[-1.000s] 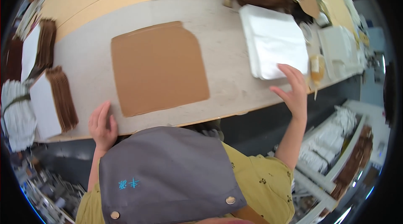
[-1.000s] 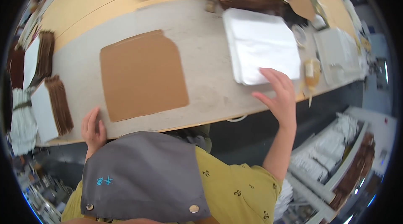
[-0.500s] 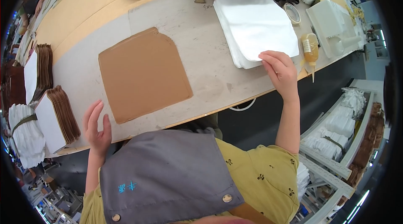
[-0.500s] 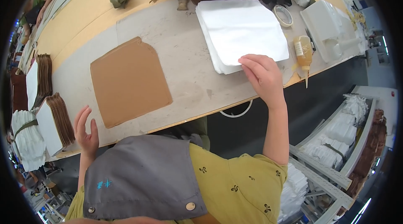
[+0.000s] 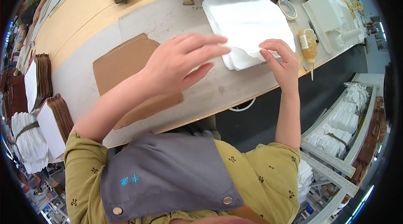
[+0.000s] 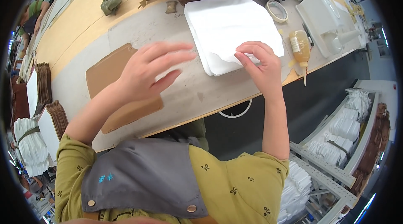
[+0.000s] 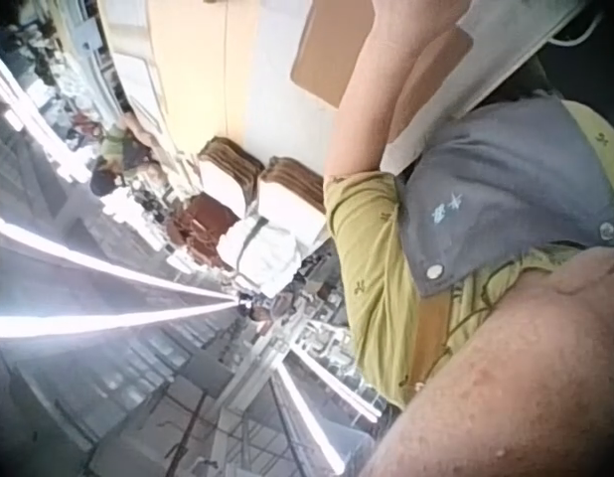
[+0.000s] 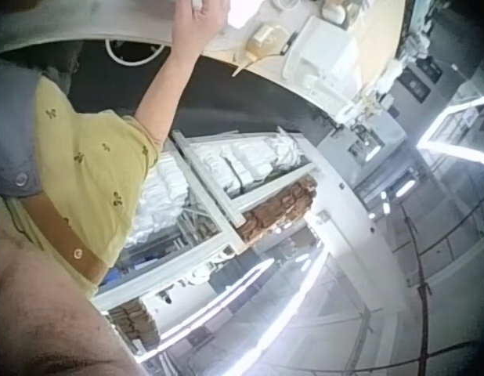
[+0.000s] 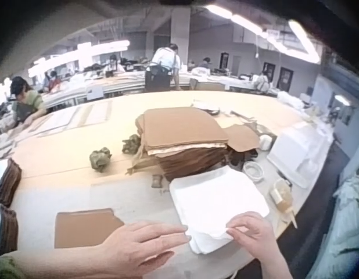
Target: Applying adhesive to leather panels and attaching white lining material, smoothing it by hand.
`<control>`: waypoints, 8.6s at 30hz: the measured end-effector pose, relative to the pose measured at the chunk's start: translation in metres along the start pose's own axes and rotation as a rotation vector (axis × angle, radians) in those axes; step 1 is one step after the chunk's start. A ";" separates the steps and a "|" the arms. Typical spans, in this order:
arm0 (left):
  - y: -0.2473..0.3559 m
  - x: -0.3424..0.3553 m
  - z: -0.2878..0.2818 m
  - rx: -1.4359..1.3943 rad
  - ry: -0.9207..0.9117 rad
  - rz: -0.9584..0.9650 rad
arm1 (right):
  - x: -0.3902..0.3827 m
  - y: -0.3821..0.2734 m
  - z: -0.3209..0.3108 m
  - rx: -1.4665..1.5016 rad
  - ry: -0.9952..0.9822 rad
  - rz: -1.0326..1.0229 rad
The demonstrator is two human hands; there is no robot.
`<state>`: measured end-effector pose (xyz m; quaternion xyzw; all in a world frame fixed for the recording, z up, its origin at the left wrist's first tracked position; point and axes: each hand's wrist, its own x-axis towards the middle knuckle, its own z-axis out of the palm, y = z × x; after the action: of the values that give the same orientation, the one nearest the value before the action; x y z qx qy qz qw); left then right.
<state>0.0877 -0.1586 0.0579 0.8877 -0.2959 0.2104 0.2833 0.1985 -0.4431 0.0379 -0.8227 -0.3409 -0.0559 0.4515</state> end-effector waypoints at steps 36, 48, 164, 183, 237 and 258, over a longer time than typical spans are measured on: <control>-0.077 0.080 0.058 -0.807 0.113 -1.052 | 0.106 0.123 -0.046 0.150 0.115 0.435; -0.083 0.073 0.063 -0.780 0.152 -1.049 | 0.112 0.125 -0.028 -0.384 0.223 0.210; -0.040 -0.260 -0.107 -0.053 0.387 -1.065 | 0.054 -0.114 0.232 -0.119 -0.317 -0.057; -0.040 -0.251 -0.103 -0.111 0.408 -1.173 | 0.059 -0.106 0.234 -0.041 -0.330 0.031; -0.049 -0.178 -0.074 0.235 -0.245 -0.629 | 0.051 -0.104 0.226 -0.276 -0.362 -0.055; -0.069 -0.161 -0.064 0.181 -0.069 -0.557 | 0.038 -0.112 0.210 -0.263 -0.293 -0.310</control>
<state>0.0008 -0.0070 -0.0073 0.9629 -0.0302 0.1197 0.2398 0.1134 -0.2191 0.0092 -0.8115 -0.5147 -0.0486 0.2725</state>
